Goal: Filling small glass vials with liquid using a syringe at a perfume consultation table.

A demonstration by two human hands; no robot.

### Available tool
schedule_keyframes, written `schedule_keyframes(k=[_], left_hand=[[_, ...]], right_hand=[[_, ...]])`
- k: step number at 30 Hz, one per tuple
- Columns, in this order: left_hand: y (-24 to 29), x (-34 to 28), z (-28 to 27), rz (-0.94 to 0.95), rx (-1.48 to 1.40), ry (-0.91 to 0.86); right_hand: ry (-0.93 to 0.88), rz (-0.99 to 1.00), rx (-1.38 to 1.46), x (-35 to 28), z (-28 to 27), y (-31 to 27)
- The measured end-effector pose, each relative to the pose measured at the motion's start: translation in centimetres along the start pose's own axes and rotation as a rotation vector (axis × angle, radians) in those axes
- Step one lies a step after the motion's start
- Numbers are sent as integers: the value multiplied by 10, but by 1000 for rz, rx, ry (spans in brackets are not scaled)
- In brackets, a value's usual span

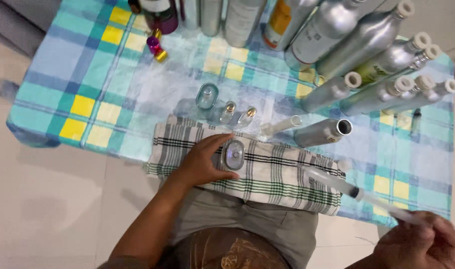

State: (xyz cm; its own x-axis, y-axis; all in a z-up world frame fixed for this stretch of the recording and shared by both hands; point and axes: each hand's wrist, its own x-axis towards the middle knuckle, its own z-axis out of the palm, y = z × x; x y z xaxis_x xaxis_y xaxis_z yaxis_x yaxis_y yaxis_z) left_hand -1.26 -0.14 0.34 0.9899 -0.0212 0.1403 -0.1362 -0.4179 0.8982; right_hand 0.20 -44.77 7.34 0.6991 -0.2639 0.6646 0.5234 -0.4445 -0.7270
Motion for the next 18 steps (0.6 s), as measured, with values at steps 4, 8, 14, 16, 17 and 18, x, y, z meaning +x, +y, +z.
schedule_keyframes(k=[4, 8, 14, 16, 17, 18], left_hand=[[7, 3, -4, -49, 105, -182], [2, 2, -3, 17, 114, -166], [-7, 3, 0, 156, 106, -102], [-8, 3, 0, 123, 112, -120], [-8, 3, 0, 92, 121, -142], [-7, 4, -1, 91, 119, -143]], right_hand=[[-3, 108, -3, -2, 5, -13], [-76, 87, -58, -2, 7, -22], [-158, -17, -96, 2, 19, -23], [-161, -31, -81, 2, 12, -14], [-160, -42, -66, 2, 8, -10], [-161, -42, -69, 12, -26, 41]])
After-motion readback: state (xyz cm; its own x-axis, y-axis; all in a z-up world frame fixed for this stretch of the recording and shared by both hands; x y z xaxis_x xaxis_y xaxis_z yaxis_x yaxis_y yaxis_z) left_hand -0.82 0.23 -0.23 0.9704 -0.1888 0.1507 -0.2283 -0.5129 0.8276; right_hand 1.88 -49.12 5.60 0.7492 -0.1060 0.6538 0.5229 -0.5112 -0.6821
